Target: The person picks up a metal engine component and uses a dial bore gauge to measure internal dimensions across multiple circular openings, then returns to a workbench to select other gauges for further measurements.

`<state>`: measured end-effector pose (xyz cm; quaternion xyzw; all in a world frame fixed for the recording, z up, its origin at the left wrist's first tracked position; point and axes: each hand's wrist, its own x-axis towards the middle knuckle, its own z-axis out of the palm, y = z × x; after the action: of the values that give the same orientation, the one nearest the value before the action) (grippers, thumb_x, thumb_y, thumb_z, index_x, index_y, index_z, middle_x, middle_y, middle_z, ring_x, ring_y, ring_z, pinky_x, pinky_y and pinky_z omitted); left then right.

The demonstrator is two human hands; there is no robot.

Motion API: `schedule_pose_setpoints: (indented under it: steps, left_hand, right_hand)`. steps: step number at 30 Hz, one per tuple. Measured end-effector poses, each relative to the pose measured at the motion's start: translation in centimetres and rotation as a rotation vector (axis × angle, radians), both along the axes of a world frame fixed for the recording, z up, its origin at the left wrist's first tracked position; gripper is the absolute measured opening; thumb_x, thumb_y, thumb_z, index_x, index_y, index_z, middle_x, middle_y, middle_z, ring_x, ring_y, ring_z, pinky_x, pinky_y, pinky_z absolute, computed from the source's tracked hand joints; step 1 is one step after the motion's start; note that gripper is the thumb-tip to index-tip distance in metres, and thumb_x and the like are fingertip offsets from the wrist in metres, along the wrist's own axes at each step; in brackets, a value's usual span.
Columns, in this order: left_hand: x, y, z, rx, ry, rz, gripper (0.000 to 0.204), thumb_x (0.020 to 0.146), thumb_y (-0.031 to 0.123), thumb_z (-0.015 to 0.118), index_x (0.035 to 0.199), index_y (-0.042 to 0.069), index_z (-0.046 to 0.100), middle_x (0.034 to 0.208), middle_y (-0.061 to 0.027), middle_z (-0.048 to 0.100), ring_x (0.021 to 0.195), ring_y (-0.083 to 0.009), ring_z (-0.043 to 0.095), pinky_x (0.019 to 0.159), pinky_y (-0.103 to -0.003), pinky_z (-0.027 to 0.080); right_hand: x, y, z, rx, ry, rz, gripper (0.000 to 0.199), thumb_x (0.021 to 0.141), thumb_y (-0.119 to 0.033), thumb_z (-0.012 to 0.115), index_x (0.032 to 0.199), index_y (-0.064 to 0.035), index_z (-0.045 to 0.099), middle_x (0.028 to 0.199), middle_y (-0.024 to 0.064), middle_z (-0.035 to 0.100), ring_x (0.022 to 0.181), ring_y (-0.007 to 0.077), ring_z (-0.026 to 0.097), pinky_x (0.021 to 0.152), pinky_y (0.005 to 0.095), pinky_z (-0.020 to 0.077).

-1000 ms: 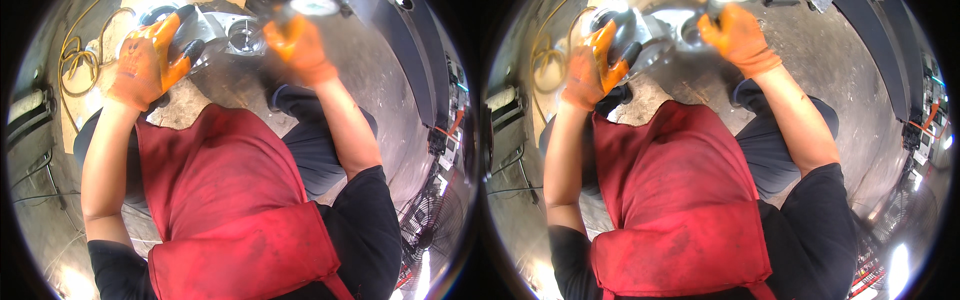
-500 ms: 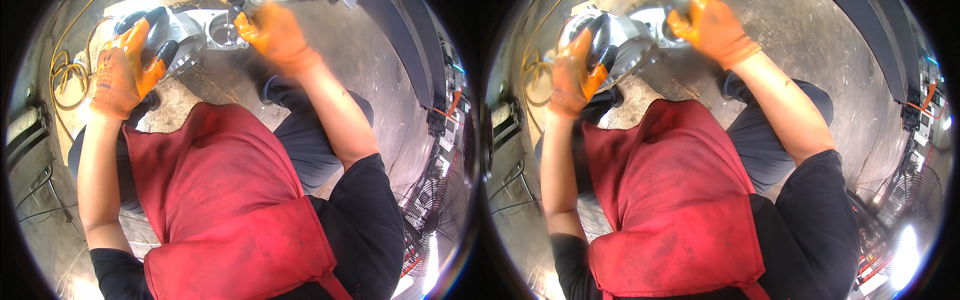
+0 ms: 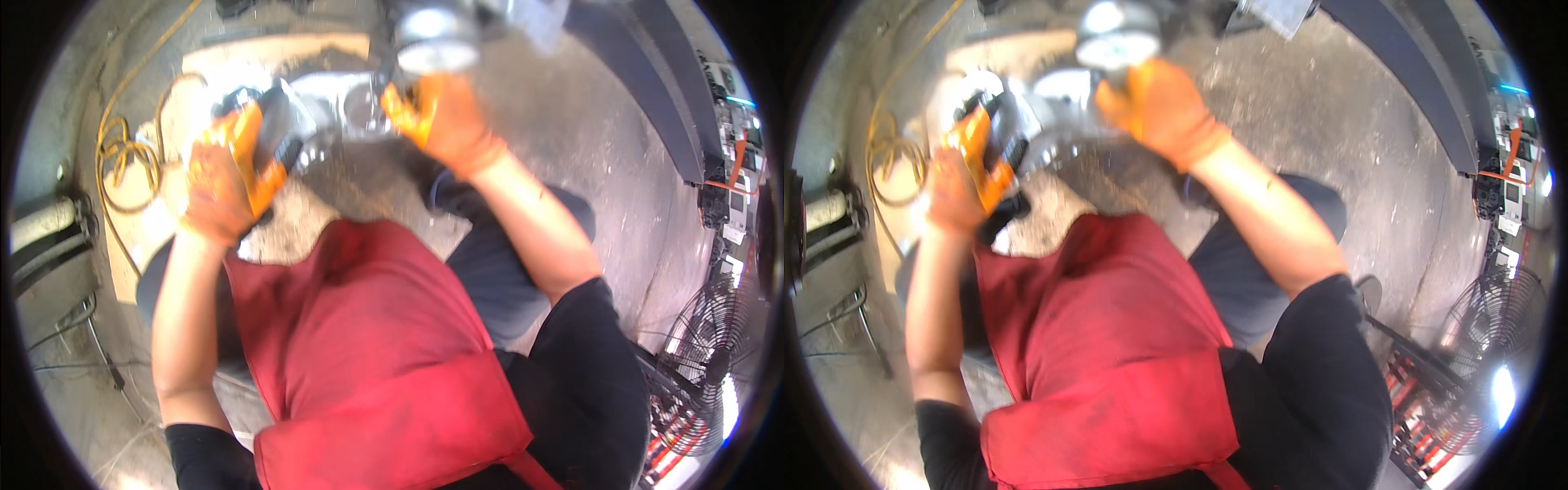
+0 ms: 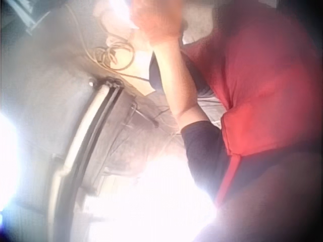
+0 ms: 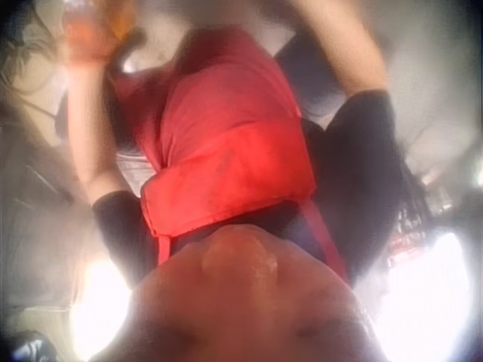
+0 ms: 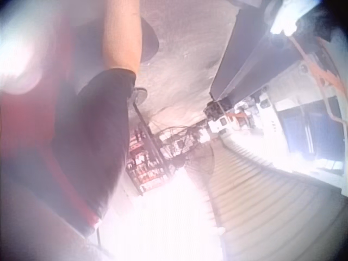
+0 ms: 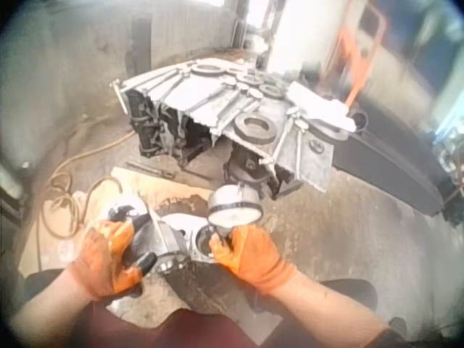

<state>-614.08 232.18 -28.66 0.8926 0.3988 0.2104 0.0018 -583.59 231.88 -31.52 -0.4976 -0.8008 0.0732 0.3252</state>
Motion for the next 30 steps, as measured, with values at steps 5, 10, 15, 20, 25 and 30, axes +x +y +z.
schedule_pose_setpoints:
  steps: [5,10,15,20,25,30]
  left_hand:
    - [1.3,0.4,1.6,-0.149,0.010,-0.019,0.054,0.075,0.024,0.076,0.116,-0.006,0.059,0.101,-0.0224,0.065,0.095,-0.0428,0.061,0.085,-0.050,0.046]
    - [3.6,-0.6,5.3,0.125,-0.200,-0.031,0.059,0.078,0.021,0.072,0.128,-0.006,0.058,0.116,-0.0259,0.062,0.105,-0.0443,0.060,0.095,-0.051,0.047]
    - [9.0,-0.5,10.4,0.269,-0.209,-0.177,0.046,0.068,0.021,0.077,0.105,-0.001,0.060,0.101,-0.0188,0.061,0.096,-0.0399,0.060,0.089,-0.050,0.047]
    - [12.6,1.9,12.5,0.217,-0.270,-0.225,0.046,0.063,0.009,0.066,0.108,-0.003,0.063,0.084,-0.0171,0.054,0.078,-0.0387,0.054,0.069,-0.049,0.046]
    - [11.9,9.3,12.5,0.125,-0.367,-0.088,0.031,0.075,-0.003,0.056,0.105,-0.003,0.062,0.088,-0.0209,0.057,0.082,-0.0426,0.057,0.073,-0.047,0.047]
    - [11.0,22.3,12.1,-0.036,-0.270,0.385,0.031,0.087,0.009,0.061,0.117,0.000,0.063,0.112,-0.0264,0.067,0.110,-0.0426,0.063,0.092,-0.046,0.051]
  right_hand:
    - [0.5,-1.4,7.3,0.135,0.283,-0.109,0.018,0.087,-0.010,0.073,0.102,-0.0003,0.069,0.077,0.0079,0.067,0.070,0.0174,0.065,0.066,0.0314,0.0514]
    - [-0.4,-2.6,12.0,0.002,1.001,-0.038,0.025,0.091,-0.004,0.069,0.113,0.0048,0.061,0.098,0.0066,0.067,0.089,0.0131,0.063,0.078,0.0278,0.0520]
    - [-2.6,-2.4,12.2,0.058,1.419,0.192,0.028,0.095,-0.004,0.066,0.121,0.0039,0.056,0.112,0.0094,0.066,0.102,0.0173,0.065,0.090,0.0313,0.0529]
    - [-2.0,-1.4,13.8,-0.077,1.344,-0.046,0.022,0.099,-0.006,0.059,0.120,0.0022,0.056,0.106,0.0070,0.065,0.090,0.0139,0.064,0.081,0.0285,0.0530]
    - [0.6,-0.6,12.9,-0.078,1.048,-0.096,0.019,0.098,-0.005,0.053,0.114,0.0026,0.059,0.096,0.0027,0.064,0.078,0.0068,0.057,0.067,0.0229,0.0468]
    - [2.0,-0.7,10.3,-0.136,1.005,-0.103,0.033,0.095,-0.012,0.058,0.124,0.0037,0.060,0.097,0.0036,0.064,0.079,0.0067,0.057,0.068,0.0234,0.0467]
